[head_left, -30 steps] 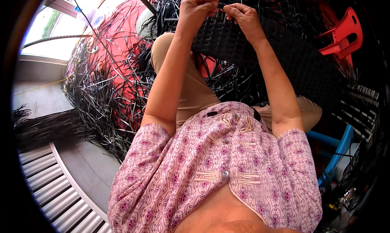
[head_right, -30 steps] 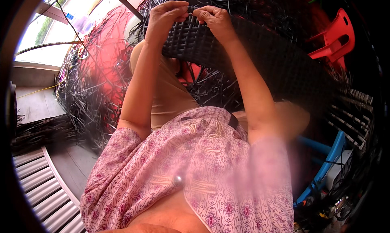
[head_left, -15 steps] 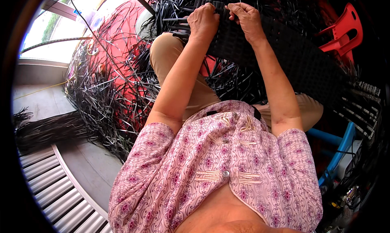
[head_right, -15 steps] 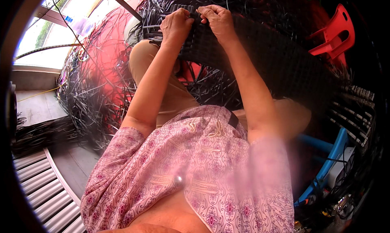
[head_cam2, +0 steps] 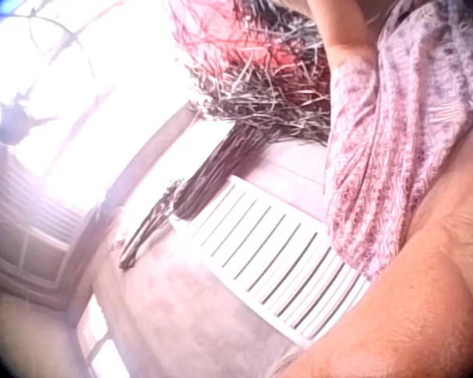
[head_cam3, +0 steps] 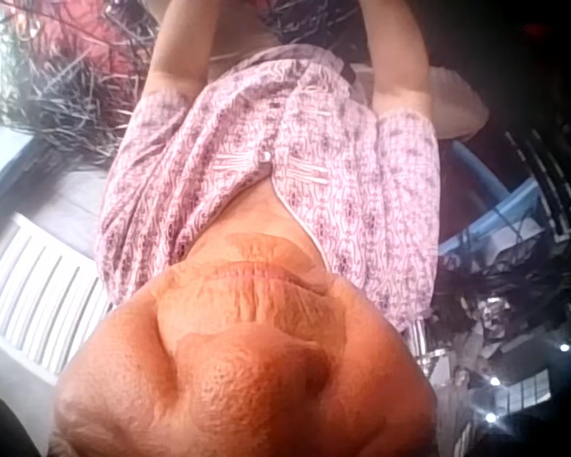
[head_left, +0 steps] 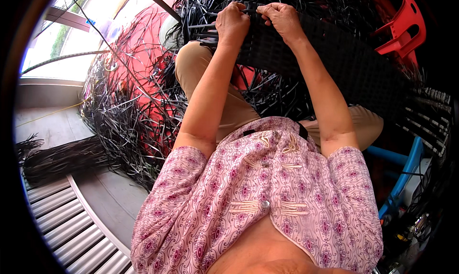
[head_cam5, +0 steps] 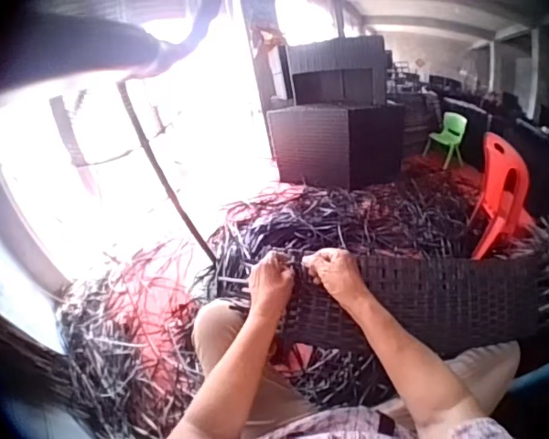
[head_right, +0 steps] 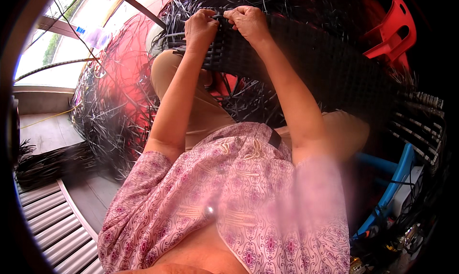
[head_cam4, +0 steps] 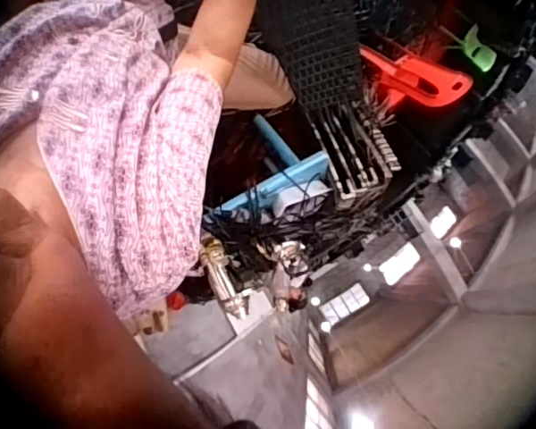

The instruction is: The person weaves a black plastic basket by hand, interlacing thin black plastic strips through the vertical ribs of the basket frame. They work on the basket while sitting cross-legged on the floor, occasionally lifting and rotating the basket to access different sections.

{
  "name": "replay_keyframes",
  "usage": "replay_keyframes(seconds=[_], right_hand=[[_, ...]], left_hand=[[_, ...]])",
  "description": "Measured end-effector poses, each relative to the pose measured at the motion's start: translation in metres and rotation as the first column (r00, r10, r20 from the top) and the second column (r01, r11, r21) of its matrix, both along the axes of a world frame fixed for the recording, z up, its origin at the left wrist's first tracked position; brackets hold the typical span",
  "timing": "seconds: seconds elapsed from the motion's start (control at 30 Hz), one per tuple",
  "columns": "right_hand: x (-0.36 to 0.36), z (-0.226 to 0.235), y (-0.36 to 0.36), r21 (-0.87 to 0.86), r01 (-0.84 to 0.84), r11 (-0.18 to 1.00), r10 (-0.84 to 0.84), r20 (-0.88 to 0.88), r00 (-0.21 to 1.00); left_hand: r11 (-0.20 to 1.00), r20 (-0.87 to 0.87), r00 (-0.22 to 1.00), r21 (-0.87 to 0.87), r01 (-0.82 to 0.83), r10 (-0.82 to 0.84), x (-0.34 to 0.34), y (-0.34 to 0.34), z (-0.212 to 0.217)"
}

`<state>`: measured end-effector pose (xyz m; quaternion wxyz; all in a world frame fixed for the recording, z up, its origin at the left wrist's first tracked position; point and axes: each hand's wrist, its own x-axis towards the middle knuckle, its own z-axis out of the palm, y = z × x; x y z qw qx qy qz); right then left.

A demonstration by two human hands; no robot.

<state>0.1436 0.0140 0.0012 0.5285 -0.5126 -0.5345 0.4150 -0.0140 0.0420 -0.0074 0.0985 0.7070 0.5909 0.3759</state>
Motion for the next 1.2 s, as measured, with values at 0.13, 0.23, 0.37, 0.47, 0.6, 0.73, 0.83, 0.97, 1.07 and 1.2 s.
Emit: replay_keyframes(seconds=[0.13, 0.23, 0.37, 0.47, 0.6, 0.73, 0.83, 0.97, 1.07, 1.2], right_hand=[[0.003, -0.012, 0.010, -0.025, 0.062, 0.998, -0.052, 0.284, 0.957], [0.000, -0.007, 0.010, 0.148, 0.078, 0.986, -0.152, 0.589, 0.794], [-0.007, 0.004, 0.012, -0.009, 0.098, 0.995, -0.058, 0.750, 0.659], [-0.014, 0.012, 0.012, -0.064, 0.083, 0.994, -0.001, 0.782, 0.623], [-0.018, 0.008, 0.015, 0.053, 0.095, 0.994, -0.099, 0.810, 0.578], [-0.019, 0.006, 0.024, 0.058, 0.070, 0.996, -0.087, 0.842, 0.533], [-0.022, 0.009, 0.021, 0.086, 0.073, 0.994, -0.111, 0.856, 0.504], [-0.032, 0.012, 0.015, 0.116, 0.056, 0.992, -0.128, 0.888, 0.442], [-0.036, 0.009, 0.018, 0.162, 0.052, 0.985, -0.168, 0.890, 0.423], [-0.034, 0.005, 0.013, 0.233, 0.017, 0.972, -0.204, 0.813, 0.546]], left_hand=[[1.000, 0.082, 0.996, 0.009, 0.015, -0.015, -0.001, -0.002, -0.005], [0.999, 0.150, 0.988, 0.018, 0.033, -0.035, -0.006, -0.003, -0.010], [0.999, 0.198, 0.979, 0.019, 0.047, -0.050, -0.007, 0.002, -0.019], [0.999, 0.229, 0.972, 0.015, 0.052, -0.054, -0.007, -0.001, -0.016], [0.999, 0.201, 0.978, -0.008, 0.049, -0.047, -0.004, -0.002, -0.011], [0.988, 0.254, 0.961, -0.080, 0.133, -0.108, -0.011, 0.007, -0.015], [0.965, 0.282, 0.950, -0.186, 0.188, -0.130, -0.018, 0.008, -0.006], [0.941, 0.434, 0.897, -0.265, 0.212, -0.079, -0.023, 0.005, 0.000], [0.930, 0.542, 0.836, -0.261, 0.258, -0.080, -0.029, 0.013, -0.008], [0.945, 0.536, 0.841, -0.230, 0.231, -0.075, -0.035, 0.020, -0.012]])
